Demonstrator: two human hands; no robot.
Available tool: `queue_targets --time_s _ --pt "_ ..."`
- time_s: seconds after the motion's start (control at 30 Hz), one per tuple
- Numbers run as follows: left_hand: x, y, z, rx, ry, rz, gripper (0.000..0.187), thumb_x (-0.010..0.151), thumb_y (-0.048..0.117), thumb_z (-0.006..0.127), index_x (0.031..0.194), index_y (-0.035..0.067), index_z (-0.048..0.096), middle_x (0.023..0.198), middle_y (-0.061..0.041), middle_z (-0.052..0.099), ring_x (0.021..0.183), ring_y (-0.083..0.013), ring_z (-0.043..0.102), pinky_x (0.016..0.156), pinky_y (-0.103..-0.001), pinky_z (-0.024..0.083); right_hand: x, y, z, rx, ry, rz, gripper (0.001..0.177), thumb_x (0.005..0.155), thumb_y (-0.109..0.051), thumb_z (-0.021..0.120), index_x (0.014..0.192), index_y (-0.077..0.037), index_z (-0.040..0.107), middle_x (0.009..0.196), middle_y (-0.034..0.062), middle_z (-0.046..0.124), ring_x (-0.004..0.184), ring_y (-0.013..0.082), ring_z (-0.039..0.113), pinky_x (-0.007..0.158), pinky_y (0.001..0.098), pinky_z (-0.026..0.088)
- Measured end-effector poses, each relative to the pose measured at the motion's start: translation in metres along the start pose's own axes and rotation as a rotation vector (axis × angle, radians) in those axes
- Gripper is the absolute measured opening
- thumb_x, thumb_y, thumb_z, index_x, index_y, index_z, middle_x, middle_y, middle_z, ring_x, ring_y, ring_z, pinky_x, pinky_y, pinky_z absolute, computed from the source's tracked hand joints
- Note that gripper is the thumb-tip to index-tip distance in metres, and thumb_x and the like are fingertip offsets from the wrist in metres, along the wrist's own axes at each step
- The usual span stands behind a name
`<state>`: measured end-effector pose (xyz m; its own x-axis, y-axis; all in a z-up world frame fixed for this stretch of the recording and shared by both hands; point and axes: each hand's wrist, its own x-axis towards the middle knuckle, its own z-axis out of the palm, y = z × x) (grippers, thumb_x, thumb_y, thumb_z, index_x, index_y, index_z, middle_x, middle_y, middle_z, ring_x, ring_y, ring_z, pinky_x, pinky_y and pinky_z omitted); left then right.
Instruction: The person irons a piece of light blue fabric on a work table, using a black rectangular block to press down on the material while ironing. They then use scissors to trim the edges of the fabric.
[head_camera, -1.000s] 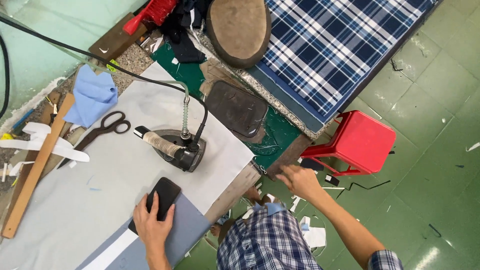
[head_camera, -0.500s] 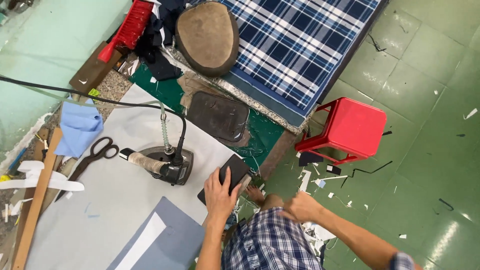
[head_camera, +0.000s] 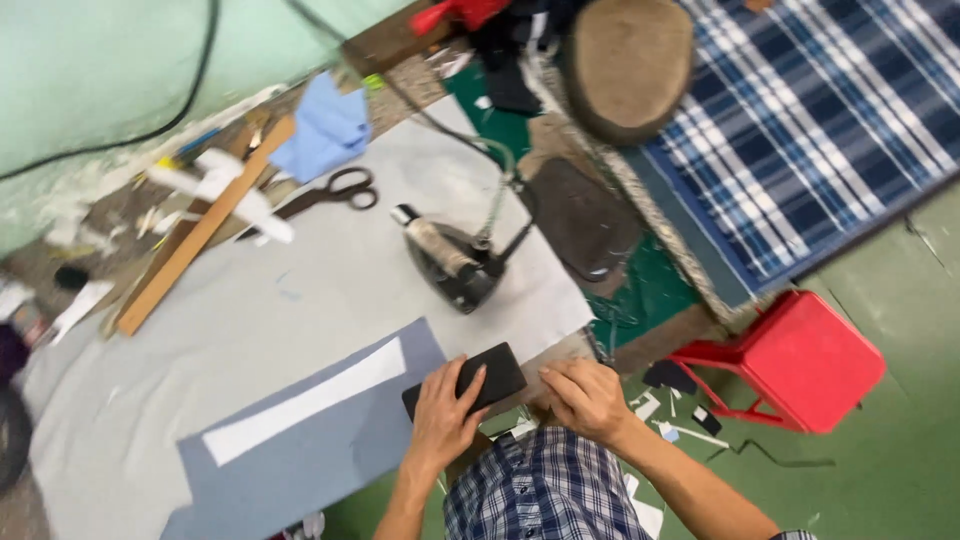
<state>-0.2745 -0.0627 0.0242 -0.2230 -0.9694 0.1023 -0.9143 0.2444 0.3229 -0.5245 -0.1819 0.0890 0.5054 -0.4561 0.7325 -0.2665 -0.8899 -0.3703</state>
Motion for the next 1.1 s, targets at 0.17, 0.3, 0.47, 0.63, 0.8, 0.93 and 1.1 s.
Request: queue_targets --time_s 0.17,0.3,0.47,0.63,0.8,0.93,1.1 --pt "-0.092 -0.087 -0.037 0.101 0.063 -0.412 0.066 0.094 0.036 0.066 0.154 0.022 0.042 0.158 -0.017 0.038 0.145 -0.0376 0.036 0.121 -0.057 0.022 0.07 -0.052 0.122 0.251 -0.116 -0.076 0.016 0.094 -0.006 0.063 0.108 0.001 0.066 0.097 0.0161 0.07 0.082 0.0302 0.07 0.069 0.0383 0.06" --pt "-0.163 -0.142 -0.073 0.076 0.099 -0.778 0.057 0.099 0.033 0.059 0.154 0.026 0.046 0.164 -0.011 0.033 0.152 -0.0339 0.023 0.123 -0.056 0.011 0.077 -0.082 0.223 0.246 -0.374 -0.157 0.02 0.089 -0.011 0.072 0.108 -0.005 0.068 0.098 0.0102 0.068 0.094 0.0278 0.069 0.076 0.0359 0.06" --pt "-0.24 -0.212 -0.073 0.182 0.211 -0.825 0.067 0.1 0.056 0.042 0.159 0.025 0.033 0.169 -0.01 0.021 0.155 -0.0379 0.016 0.122 -0.06 0.012 0.08 -0.085 0.336 0.18 -0.497 -0.091 0.024 0.093 -0.013 0.067 0.115 -0.003 0.064 0.113 0.0114 0.065 0.101 0.0307 0.062 0.077 0.0406 0.057" --pt "-0.255 -0.264 -0.094 0.213 0.191 -0.782 0.071 0.099 0.058 0.042 0.161 0.026 0.028 0.17 -0.009 0.018 0.155 -0.0382 0.015 0.121 -0.059 0.012 0.11 -0.078 0.409 0.08 -0.526 0.056 0.024 0.09 -0.005 0.062 0.114 0.0 0.064 0.114 0.0176 0.064 0.1 0.0384 0.062 0.067 0.0445 0.058" --pt "-0.222 -0.316 -0.105 0.215 0.163 -0.65 0.08 0.093 0.061 0.058 0.16 0.025 0.031 0.169 -0.009 0.02 0.154 -0.0372 0.018 0.12 -0.061 0.015 0.115 -0.077 0.437 -0.003 -0.564 0.162 0.027 0.091 -0.011 0.062 0.117 -0.005 0.064 0.117 0.015 0.064 0.103 0.0366 0.062 0.074 0.0442 0.058" --pt "-0.177 -0.35 -0.114 0.134 0.123 -0.597 0.079 0.096 0.066 0.046 0.16 0.024 0.03 0.169 -0.011 0.018 0.154 -0.0379 0.013 0.121 -0.06 0.008 0.146 -0.048 0.441 -0.066 -0.632 0.247 0.031 0.095 -0.019 0.062 0.123 -0.005 0.064 0.121 0.0143 0.065 0.107 0.0358 0.061 0.08 0.0462 0.057" --pt "-0.129 -0.371 -0.12 0.064 0.062 -0.619 0.085 0.093 0.075 0.04 0.161 0.027 0.024 0.17 -0.008 0.013 0.155 -0.0351 0.006 0.121 -0.057 0.003 0.202 0.039 0.465 -0.271 -0.432 0.246 0.03 0.095 -0.018 0.061 0.121 -0.003 0.063 0.113 0.0171 0.065 0.094 0.0387 0.061 0.066 0.0496 0.056"
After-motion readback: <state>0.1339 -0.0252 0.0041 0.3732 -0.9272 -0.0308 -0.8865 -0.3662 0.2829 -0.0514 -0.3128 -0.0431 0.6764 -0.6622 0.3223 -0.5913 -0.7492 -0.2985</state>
